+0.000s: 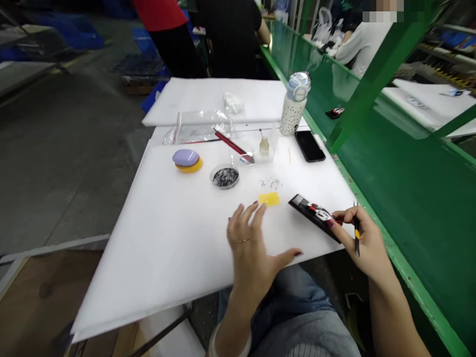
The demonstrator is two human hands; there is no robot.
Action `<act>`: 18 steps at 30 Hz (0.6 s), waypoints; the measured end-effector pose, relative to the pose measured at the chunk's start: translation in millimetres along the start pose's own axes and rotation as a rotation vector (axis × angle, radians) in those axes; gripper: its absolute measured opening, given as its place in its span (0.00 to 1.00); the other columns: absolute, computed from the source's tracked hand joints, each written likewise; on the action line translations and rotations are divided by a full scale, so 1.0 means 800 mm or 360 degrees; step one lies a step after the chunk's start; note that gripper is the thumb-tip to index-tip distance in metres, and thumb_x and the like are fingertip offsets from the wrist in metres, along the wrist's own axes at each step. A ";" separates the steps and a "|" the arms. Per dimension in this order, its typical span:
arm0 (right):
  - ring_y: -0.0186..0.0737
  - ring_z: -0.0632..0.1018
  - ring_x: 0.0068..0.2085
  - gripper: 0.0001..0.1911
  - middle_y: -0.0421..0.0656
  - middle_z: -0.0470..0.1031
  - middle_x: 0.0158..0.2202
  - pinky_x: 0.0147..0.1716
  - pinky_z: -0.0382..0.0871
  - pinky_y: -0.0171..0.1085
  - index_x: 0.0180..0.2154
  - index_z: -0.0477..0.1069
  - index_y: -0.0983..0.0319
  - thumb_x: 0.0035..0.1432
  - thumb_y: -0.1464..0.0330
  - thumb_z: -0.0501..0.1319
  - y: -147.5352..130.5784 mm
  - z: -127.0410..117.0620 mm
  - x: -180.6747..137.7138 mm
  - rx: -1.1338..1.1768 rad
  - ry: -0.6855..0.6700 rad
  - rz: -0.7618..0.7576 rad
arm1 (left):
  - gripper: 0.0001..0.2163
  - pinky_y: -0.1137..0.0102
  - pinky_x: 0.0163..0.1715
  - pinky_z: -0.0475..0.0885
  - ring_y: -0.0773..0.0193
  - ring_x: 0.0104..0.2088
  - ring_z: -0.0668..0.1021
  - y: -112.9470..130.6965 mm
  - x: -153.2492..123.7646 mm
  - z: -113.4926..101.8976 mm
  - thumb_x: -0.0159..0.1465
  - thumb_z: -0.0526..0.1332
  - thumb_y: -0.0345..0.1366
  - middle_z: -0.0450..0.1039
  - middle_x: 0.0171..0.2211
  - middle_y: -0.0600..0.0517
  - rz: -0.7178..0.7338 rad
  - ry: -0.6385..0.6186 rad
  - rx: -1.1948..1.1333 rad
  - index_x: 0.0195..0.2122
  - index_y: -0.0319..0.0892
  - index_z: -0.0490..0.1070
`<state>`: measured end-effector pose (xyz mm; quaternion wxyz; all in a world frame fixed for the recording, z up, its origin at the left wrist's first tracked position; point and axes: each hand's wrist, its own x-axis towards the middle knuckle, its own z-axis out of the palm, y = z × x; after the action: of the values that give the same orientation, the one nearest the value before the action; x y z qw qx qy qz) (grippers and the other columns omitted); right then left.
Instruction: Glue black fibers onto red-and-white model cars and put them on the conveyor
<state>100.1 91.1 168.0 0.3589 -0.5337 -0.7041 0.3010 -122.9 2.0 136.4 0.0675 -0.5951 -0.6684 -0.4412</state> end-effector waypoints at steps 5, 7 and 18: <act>0.44 0.78 0.36 0.17 0.47 0.81 0.41 0.36 0.66 0.41 0.33 0.59 0.56 0.56 0.55 0.64 0.089 -0.071 0.077 -0.0537 0.0503 0.0186 | 0.21 0.49 0.56 0.69 0.43 0.59 0.72 -0.046 0.000 -0.005 0.72 0.55 0.51 0.75 0.53 0.40 -0.0096 -0.0161 0.0157 0.55 0.41 0.71; 0.44 0.75 0.34 0.14 0.48 0.80 0.39 0.35 0.64 0.40 0.32 0.58 0.56 0.54 0.58 0.63 0.126 -0.099 0.102 -0.0633 0.0636 0.0239 | 0.19 0.45 0.54 0.69 0.40 0.54 0.75 -0.054 -0.004 0.000 0.71 0.56 0.52 0.78 0.50 0.41 -0.0020 -0.0220 0.0135 0.49 0.42 0.75; 0.48 0.74 0.36 0.14 0.50 0.77 0.38 0.36 0.65 0.42 0.33 0.59 0.56 0.49 0.58 0.61 0.172 -0.136 0.119 -0.0713 0.0862 0.0210 | 0.18 0.46 0.56 0.70 0.46 0.53 0.79 -0.080 -0.023 0.008 0.70 0.56 0.52 0.80 0.53 0.47 -0.0045 -0.0400 0.0153 0.51 0.48 0.76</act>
<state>247.0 222.2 135.9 0.3865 -0.7039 -0.5959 0.0093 -169.8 -0.9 88.1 0.0055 -0.6323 -0.7001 -0.3317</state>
